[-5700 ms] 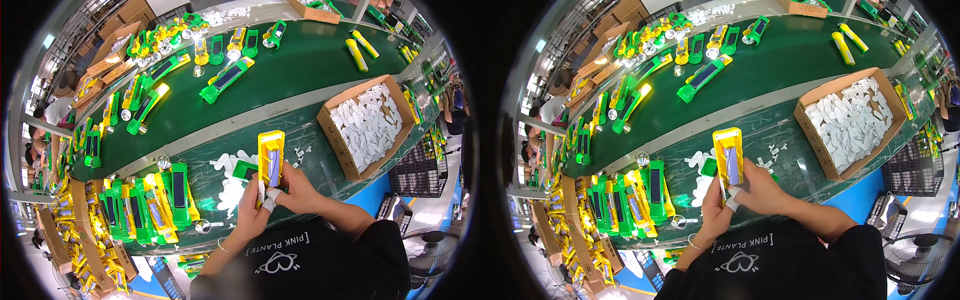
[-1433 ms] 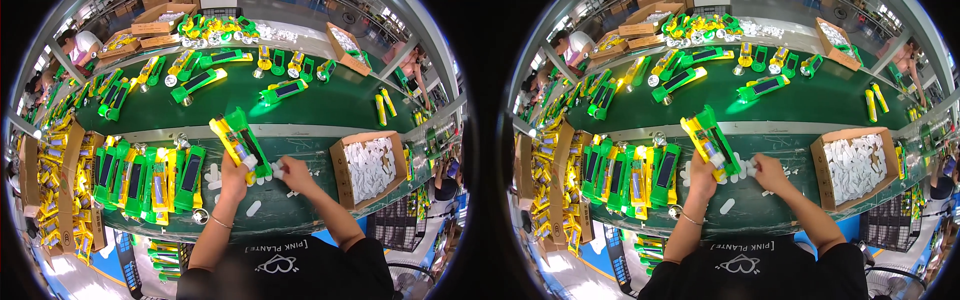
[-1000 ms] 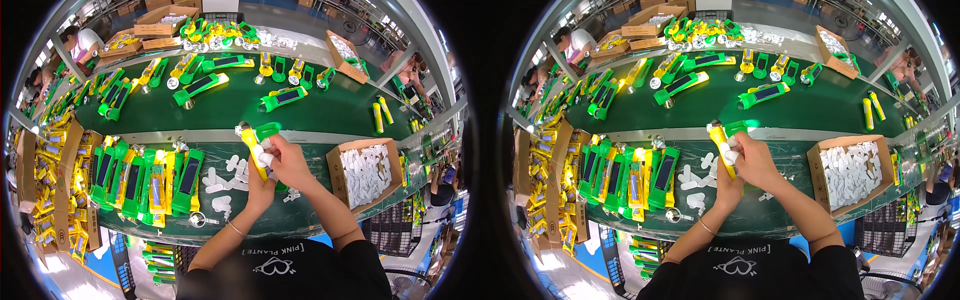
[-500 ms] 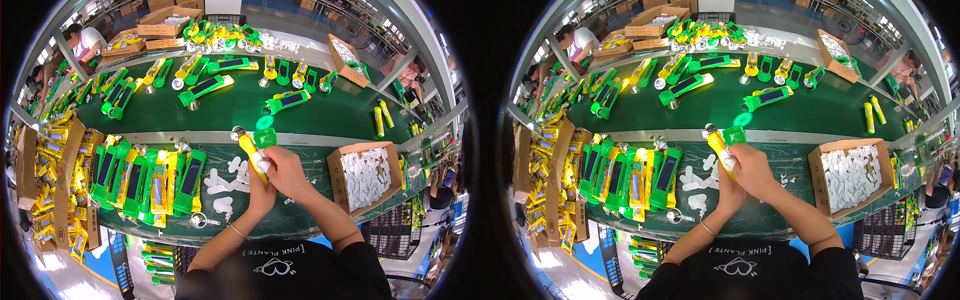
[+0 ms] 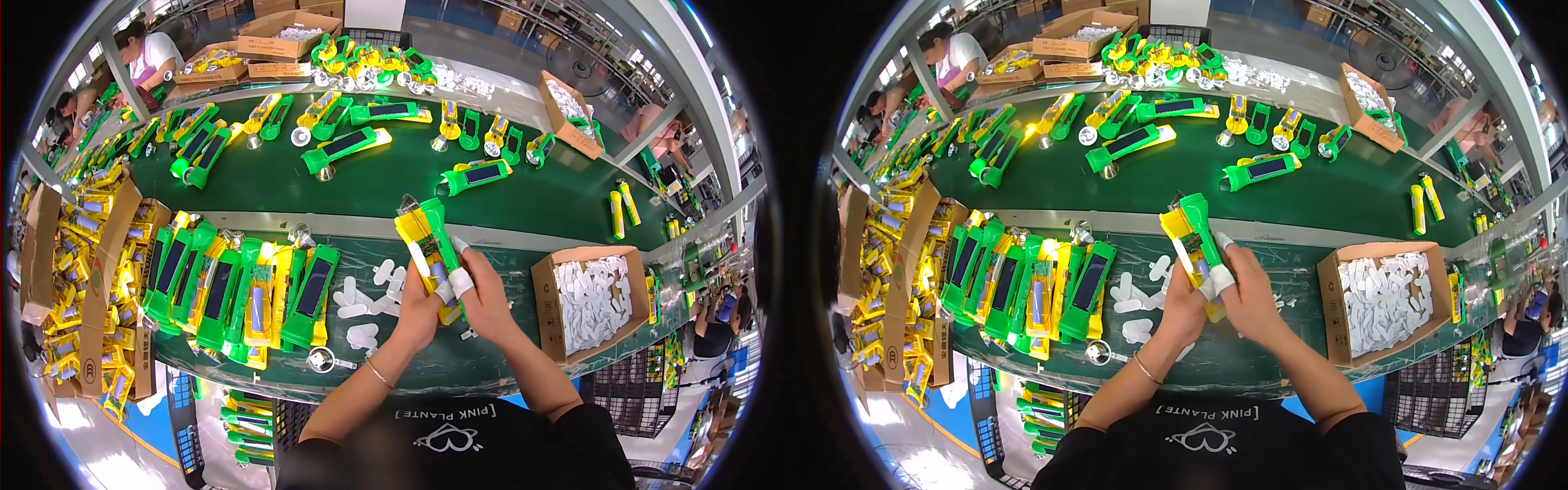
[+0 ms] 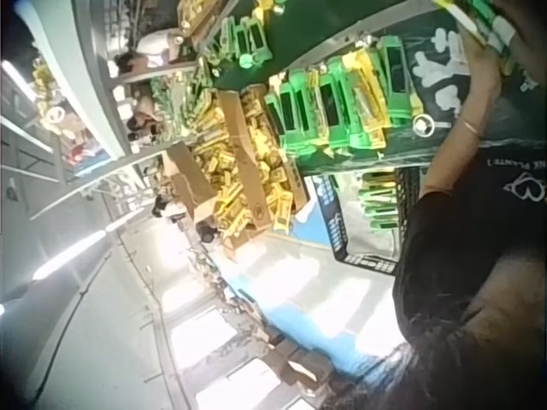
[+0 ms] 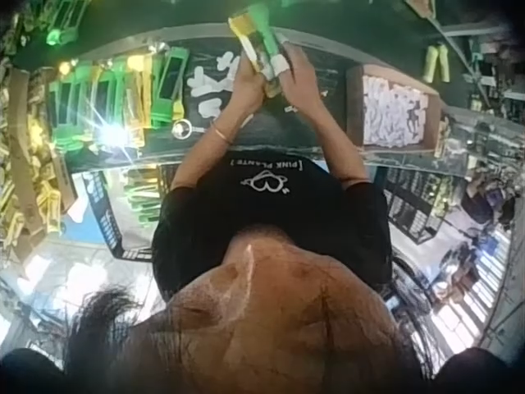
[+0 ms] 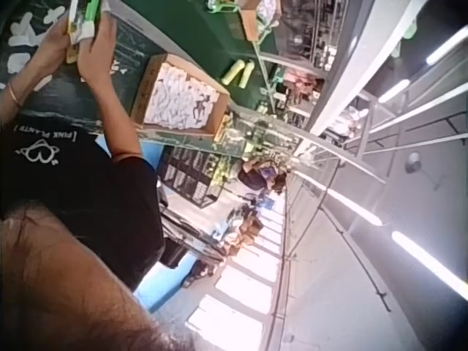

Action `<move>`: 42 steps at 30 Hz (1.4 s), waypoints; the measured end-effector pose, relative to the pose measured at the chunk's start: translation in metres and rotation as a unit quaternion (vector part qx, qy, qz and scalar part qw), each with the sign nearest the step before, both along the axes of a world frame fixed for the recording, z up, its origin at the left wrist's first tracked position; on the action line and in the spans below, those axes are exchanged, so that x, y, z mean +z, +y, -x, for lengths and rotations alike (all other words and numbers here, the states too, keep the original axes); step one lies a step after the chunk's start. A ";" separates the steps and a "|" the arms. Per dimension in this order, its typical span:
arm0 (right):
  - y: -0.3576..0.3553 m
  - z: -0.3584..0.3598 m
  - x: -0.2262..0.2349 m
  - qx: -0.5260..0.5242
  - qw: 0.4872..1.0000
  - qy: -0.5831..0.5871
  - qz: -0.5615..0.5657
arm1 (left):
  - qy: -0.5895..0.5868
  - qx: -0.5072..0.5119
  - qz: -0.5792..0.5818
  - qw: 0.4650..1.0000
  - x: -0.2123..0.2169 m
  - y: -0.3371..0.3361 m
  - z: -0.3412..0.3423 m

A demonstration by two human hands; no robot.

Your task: Assembling the internal and external components of solar-powered flashlights on a factory conveyor belt.

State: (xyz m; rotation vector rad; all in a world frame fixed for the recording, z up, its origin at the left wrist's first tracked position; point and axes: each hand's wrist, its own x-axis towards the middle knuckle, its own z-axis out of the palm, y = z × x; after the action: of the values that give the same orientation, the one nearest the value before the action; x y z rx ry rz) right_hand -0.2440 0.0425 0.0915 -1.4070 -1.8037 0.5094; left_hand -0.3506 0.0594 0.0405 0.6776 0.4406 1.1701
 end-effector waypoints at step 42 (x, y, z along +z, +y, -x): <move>-0.046 0.011 -0.022 -0.099 0.985 -0.144 0.011 | 0.082 0.125 0.082 0.985 0.009 -0.014 0.007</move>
State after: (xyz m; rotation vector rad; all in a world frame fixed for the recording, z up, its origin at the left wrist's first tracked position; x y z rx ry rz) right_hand -0.2553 -0.0039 0.0691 -1.7256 -1.8565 0.2309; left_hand -0.3578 0.0449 0.0499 0.5888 0.7699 1.3014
